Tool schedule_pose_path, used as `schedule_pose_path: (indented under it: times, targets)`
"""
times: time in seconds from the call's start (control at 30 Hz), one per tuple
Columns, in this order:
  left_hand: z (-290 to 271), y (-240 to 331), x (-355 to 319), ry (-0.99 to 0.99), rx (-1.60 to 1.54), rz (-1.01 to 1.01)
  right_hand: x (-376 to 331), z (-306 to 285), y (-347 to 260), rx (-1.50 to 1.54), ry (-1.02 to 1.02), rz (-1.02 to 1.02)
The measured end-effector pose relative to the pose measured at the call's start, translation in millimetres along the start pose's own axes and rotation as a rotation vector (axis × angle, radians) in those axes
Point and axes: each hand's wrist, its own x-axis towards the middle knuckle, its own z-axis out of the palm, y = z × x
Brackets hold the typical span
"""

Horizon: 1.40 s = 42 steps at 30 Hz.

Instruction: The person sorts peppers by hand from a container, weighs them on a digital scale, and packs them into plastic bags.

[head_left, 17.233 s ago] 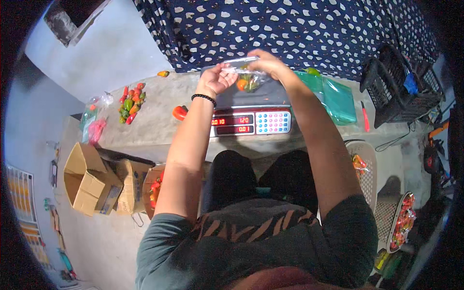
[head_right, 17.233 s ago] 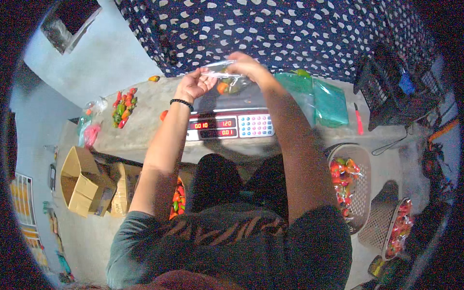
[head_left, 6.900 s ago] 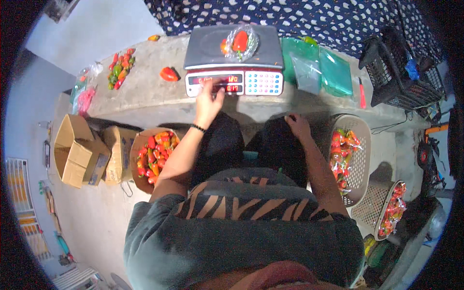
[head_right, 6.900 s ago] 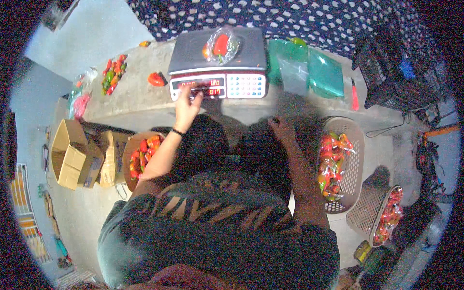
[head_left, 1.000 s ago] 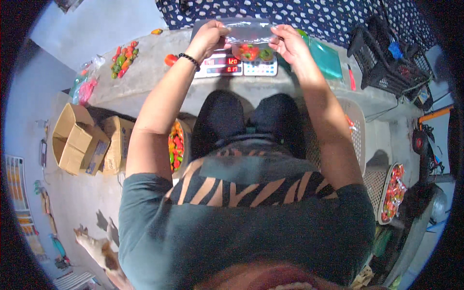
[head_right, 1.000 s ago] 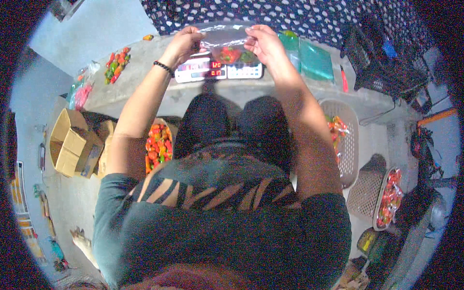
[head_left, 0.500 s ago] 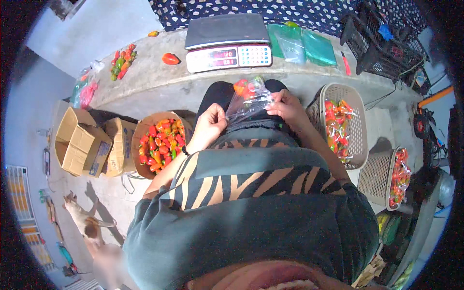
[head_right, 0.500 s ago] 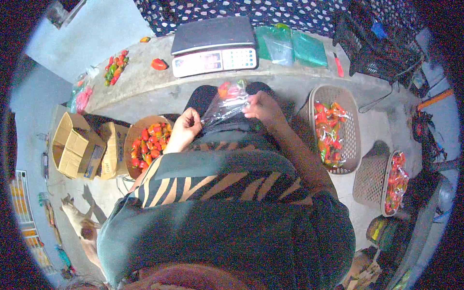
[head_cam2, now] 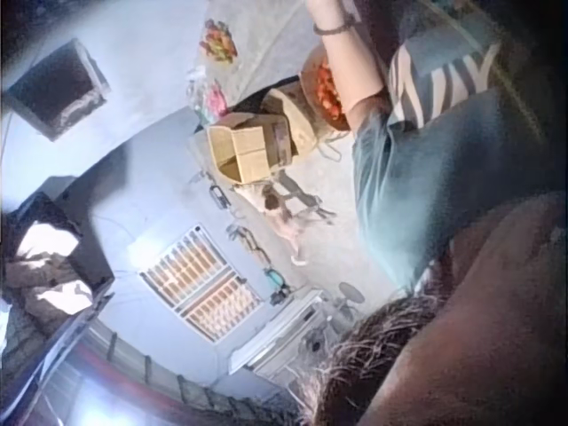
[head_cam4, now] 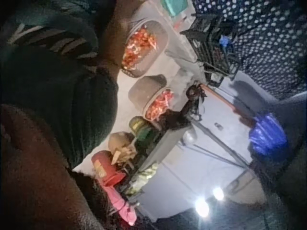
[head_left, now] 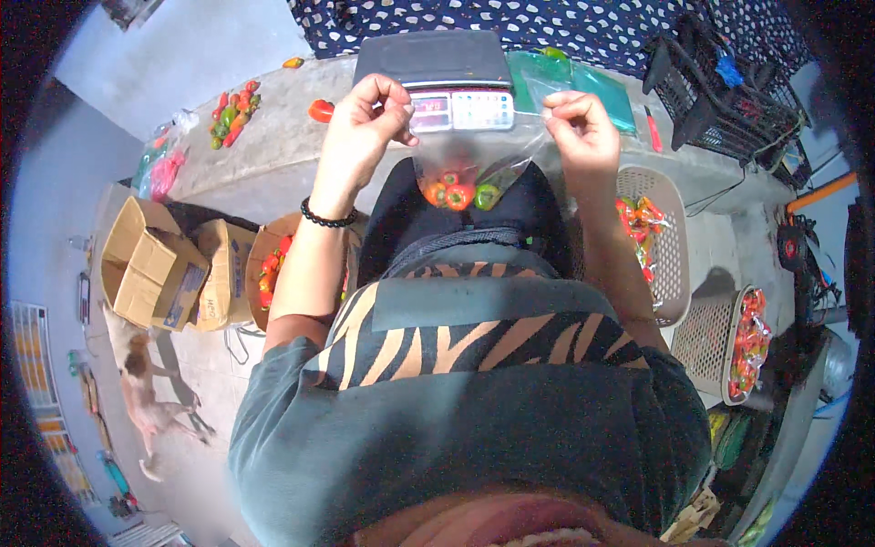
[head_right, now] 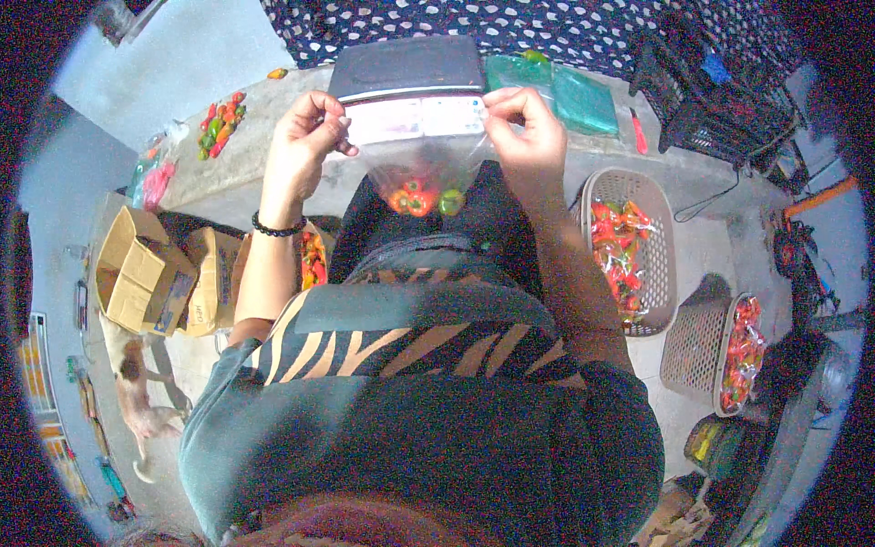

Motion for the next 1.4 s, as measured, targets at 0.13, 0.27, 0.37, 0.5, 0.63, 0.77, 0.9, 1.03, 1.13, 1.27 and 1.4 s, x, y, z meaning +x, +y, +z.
schedule_pose_path:
  times: [0.13,0.27,0.37,0.5,0.63,0.77,0.9,1.03,1.13,1.27,1.4]
  targets:
    - [-6.0,17.4,3.1,-0.076,-0.034,-0.007,14.6,2.5,-17.6,0.536,-0.131,0.308]
    - [-13.2,26.6,7.6,-0.207,0.094,0.078,21.5,12.6,-8.8,0.68,-0.256,0.396]
    - [-2.4,27.8,0.7,-0.357,0.78,0.206,15.8,20.9,-1.8,0.729,-0.328,0.421]
    - [-5.2,18.5,1.5,-0.346,1.084,0.446,15.7,20.6,1.7,0.71,-0.466,0.35]
    - [-11.9,42.6,8.8,-0.305,1.016,0.495,18.6,15.2,0.1,0.731,-0.341,0.393]
    - [-11.2,35.8,10.2,-0.331,0.985,0.461,-8.6,29.8,15.6,0.394,-0.335,0.242]
    - [-12.1,35.7,11.0,-0.397,1.052,0.472,-9.6,45.5,16.6,0.132,-0.605,0.387]
    - [-22.4,49.9,19.5,-0.354,1.102,0.539,39.6,36.5,7.1,-0.002,-0.539,-0.045]
    - [-28.4,65.2,22.9,-0.263,1.09,0.446,52.3,18.4,-3.0,0.025,-0.563,0.021]
    - [-30.6,77.3,27.1,-0.317,1.128,0.435,57.5,0.4,2.6,0.186,-0.537,0.184]
    - [-27.6,90.3,23.6,-0.256,0.996,0.371,64.5,-8.4,2.6,0.535,-0.195,0.231]
